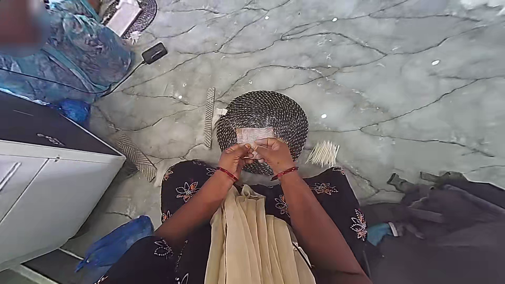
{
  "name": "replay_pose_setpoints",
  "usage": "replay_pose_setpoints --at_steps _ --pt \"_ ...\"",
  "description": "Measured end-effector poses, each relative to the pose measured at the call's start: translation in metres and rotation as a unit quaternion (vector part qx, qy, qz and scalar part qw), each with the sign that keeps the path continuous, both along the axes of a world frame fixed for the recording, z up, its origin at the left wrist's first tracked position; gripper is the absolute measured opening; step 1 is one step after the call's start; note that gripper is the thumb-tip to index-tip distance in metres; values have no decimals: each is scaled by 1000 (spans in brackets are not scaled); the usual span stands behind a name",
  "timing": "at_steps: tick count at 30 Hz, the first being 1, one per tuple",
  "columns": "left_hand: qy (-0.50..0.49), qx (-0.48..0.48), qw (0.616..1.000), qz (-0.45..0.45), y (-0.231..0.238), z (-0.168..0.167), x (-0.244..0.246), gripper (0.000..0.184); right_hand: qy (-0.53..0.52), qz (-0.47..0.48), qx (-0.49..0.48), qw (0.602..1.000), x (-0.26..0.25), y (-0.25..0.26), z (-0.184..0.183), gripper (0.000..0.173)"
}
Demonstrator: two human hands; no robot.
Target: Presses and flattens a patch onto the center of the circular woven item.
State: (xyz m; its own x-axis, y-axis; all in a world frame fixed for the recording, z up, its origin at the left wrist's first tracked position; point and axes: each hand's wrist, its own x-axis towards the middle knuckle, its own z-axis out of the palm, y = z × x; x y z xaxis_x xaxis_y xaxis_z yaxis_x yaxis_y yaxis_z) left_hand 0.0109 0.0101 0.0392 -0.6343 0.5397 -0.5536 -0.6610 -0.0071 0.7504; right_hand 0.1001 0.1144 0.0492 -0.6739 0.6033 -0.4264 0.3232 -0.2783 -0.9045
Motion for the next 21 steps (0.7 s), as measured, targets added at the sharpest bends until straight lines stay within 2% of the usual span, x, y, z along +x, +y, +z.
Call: replay_pose_setpoints --at_steps 2,5,10,16,21 --pt "0 -5 1000 2 -1 2 0 18 -18 6 28 999 -1 0 -3 13" --pt "6 10 1000 -5 -5 2 -2 24 -27 19 35 999 0 2 -1 12" --pt "11 -22 1000 12 -5 7 -4 17 -50 21 32 998 -2 0 2 12" --pt "18 -41 999 14 -4 6 -6 16 -41 26 29 998 -1 3 0 29" --pt "16 -48 998 20 -3 8 -5 14 -28 1 49 998 -2 4 -5 22"
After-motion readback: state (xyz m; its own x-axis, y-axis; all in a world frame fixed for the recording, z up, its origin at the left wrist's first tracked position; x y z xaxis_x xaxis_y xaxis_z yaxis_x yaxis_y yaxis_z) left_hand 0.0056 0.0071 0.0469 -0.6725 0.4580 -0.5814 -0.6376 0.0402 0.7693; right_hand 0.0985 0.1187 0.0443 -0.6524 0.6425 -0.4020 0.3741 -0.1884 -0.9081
